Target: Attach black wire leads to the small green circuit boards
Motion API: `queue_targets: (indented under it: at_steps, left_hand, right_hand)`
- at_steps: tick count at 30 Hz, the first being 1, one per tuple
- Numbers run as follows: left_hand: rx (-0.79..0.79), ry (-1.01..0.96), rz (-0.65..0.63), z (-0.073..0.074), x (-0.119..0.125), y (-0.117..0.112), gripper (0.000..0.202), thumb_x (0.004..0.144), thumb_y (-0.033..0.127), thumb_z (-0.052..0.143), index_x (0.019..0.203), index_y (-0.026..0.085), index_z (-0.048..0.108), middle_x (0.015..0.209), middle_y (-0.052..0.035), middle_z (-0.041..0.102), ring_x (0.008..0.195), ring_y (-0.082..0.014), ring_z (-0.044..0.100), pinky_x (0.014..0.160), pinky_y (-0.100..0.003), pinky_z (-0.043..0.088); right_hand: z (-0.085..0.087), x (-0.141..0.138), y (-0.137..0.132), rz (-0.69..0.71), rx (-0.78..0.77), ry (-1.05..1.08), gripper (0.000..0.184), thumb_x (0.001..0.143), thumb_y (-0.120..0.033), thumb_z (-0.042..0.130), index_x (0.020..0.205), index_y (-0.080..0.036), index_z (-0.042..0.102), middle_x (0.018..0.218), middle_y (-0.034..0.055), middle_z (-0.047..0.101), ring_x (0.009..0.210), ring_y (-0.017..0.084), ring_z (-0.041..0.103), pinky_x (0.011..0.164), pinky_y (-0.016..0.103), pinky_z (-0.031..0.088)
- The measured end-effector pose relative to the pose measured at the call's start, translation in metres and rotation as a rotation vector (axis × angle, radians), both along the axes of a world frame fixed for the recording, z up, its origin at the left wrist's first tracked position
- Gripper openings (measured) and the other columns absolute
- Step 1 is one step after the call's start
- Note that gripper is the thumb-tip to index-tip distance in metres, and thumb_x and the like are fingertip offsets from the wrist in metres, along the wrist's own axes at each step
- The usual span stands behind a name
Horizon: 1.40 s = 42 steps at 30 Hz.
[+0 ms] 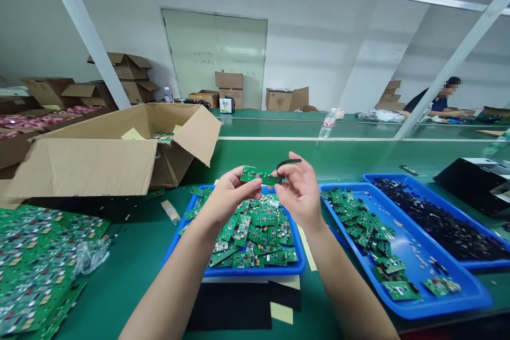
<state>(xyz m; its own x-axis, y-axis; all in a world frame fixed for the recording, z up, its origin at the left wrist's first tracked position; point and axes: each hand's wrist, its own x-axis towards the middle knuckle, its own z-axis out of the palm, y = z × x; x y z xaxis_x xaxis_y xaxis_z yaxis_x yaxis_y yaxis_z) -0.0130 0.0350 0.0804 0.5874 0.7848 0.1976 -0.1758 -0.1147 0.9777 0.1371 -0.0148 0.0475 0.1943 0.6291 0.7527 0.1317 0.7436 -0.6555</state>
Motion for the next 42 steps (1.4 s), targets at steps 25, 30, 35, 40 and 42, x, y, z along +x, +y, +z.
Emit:
queue_targets:
  at_steps: [25,30,35,40,42]
  left_hand:
    - [0.166,0.165,0.053,0.017,-0.019,0.000,0.020,0.077,0.035,0.063,0.075,0.016,0.059,0.071,-0.0007,0.062,0.067,-0.0130,0.059,0.066,-0.025,0.047]
    - [0.027,0.029,-0.003,0.012,-0.004,-0.008,0.025,0.067,0.035,0.073,0.074,0.014,0.062,0.066,0.0019,0.057,0.061,-0.0092,0.052,0.060,-0.021,0.044]
    - [0.068,0.119,-0.005,0.009,-0.001,-0.010,0.026,0.065,0.034,0.074,0.061,0.014,0.058,0.054,0.0043,0.050,0.052,-0.0073,0.044,0.050,-0.020,0.035]
    - [0.074,0.122,-0.040,0.006,-0.003,-0.009,0.025,0.064,0.031,0.074,0.061,0.014,0.057,0.051,0.0052,0.048,0.048,-0.0058,0.039,0.046,-0.019,0.030]
    - [0.065,0.103,-0.044,0.008,-0.004,-0.009,0.026,0.064,0.031,0.074,0.060,0.014,0.056,0.050,0.0051,0.049,0.048,-0.0056,0.040,0.046,-0.019,0.030]
  right_hand:
    - [0.019,0.013,-0.017,-0.124,0.045,-0.478,0.028,0.086,-0.016,0.051,0.111,-0.025,0.059,0.109,0.0071,0.057,0.096,0.018,0.059,0.076,0.036,0.057]
    - [0.019,0.010,-0.016,-0.169,0.046,-0.516,0.028,0.086,-0.015,0.050,0.111,-0.024,0.060,0.110,0.0088,0.058,0.105,0.021,0.057,0.085,0.041,0.055]
    - [0.017,0.012,-0.014,-0.218,0.073,-0.544,0.030,0.085,-0.011,0.047,0.109,-0.023,0.062,0.108,0.0094,0.058,0.104,0.022,0.058,0.086,0.042,0.054]
    - [0.014,0.014,-0.011,-0.271,0.095,-0.586,0.038,0.083,-0.007,0.046,0.111,-0.028,0.062,0.122,0.0094,0.052,0.092,0.019,0.061,0.080,0.041,0.055]
    - [0.012,0.013,-0.011,-0.317,0.056,-0.608,0.045,0.084,-0.008,0.048,0.122,-0.030,0.055,0.133,0.0100,0.045,0.090,0.019,0.061,0.081,0.043,0.055]
